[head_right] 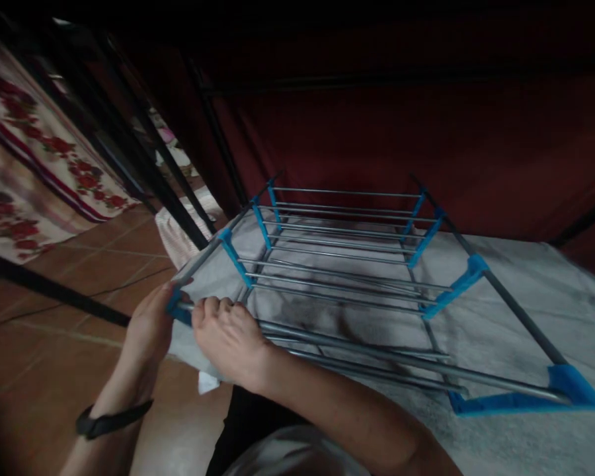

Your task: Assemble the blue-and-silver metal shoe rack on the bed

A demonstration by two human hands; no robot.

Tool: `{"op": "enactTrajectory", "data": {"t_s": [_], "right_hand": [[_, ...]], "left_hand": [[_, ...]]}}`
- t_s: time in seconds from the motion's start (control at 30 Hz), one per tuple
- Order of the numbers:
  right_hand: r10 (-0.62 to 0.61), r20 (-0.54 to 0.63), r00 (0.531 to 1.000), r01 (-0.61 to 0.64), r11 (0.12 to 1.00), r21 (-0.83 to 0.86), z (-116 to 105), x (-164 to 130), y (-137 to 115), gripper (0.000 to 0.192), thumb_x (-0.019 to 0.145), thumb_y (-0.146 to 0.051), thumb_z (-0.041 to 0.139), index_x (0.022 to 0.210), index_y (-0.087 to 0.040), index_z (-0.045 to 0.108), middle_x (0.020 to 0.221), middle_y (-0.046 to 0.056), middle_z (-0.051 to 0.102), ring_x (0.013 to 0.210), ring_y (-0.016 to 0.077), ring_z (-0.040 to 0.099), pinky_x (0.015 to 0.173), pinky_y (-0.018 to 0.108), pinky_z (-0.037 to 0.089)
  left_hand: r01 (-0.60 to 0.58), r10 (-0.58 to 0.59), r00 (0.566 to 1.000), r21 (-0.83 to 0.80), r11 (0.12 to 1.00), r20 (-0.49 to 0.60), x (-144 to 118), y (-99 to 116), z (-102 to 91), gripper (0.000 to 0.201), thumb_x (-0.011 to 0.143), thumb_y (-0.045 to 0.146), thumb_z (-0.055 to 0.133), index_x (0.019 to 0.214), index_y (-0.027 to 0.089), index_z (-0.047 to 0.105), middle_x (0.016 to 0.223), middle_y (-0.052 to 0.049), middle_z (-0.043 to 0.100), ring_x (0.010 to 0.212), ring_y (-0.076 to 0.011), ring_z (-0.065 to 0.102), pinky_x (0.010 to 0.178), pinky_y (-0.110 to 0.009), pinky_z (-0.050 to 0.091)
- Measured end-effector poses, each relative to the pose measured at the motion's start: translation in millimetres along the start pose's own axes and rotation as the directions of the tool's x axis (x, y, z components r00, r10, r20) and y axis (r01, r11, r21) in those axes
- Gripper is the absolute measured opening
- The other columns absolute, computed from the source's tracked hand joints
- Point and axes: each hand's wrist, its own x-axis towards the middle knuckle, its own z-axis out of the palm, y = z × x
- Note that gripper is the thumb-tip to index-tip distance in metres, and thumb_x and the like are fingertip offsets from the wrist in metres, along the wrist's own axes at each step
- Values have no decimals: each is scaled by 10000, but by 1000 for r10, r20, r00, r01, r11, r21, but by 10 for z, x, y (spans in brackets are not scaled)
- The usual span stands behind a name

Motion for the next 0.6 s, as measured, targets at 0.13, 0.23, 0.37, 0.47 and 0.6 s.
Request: {"op": "enactTrajectory", "data": {"t_s": [0.13,0.23,0.37,0.47,0.6], "right_hand": [[13,95,995,-16,1000,27,-59,24,-2,346,1065,-107,302,1335,-77,516,1124,162,660,974,217,696,738,320,591],[9,116,993,-13,1000,28,-98,18,-13,371,1067,-104,296,1357,-72,524,1139,163,662,987,218,700,754,317,591],[-2,128,992,-1,1000,25,-100,-10,-36,391,1058,-89,307,1385,-64,521,1144,165,664,973,216,703,751,323,595],[-2,142,990,-2,1000,26,-71,-22,-43,412,1048,-77,321,1414,-60,509,1140,168,665,982,223,703,755,333,599],[3,168,986,-10,999,43,-61,-21,-28,435,1052,-78,300,1434,-51,507,1175,183,665,1007,228,702,773,336,598]], "left_hand": [[54,-54,999,-102,993,3,-10,-49,-10,494,793,592,724,1004,146,756,760,-16,643,693,-160,571,639,-268,469],[96,-100,995,-210,973,-7,-47,-53,14,579,739,639,778,1008,127,739,740,-10,637,675,-147,553,633,-257,450],[112,-113,994,-252,961,8,-88,-38,42,624,742,682,779,1022,127,731,701,-4,631,671,-143,542,643,-250,442],[110,-106,994,-240,965,29,-96,-34,48,617,783,688,746,1030,123,727,658,6,604,645,-139,522,632,-252,427],[95,-91,995,-216,972,28,-100,-39,47,606,823,692,704,1049,130,725,681,3,607,646,-145,523,635,-267,434]]}}
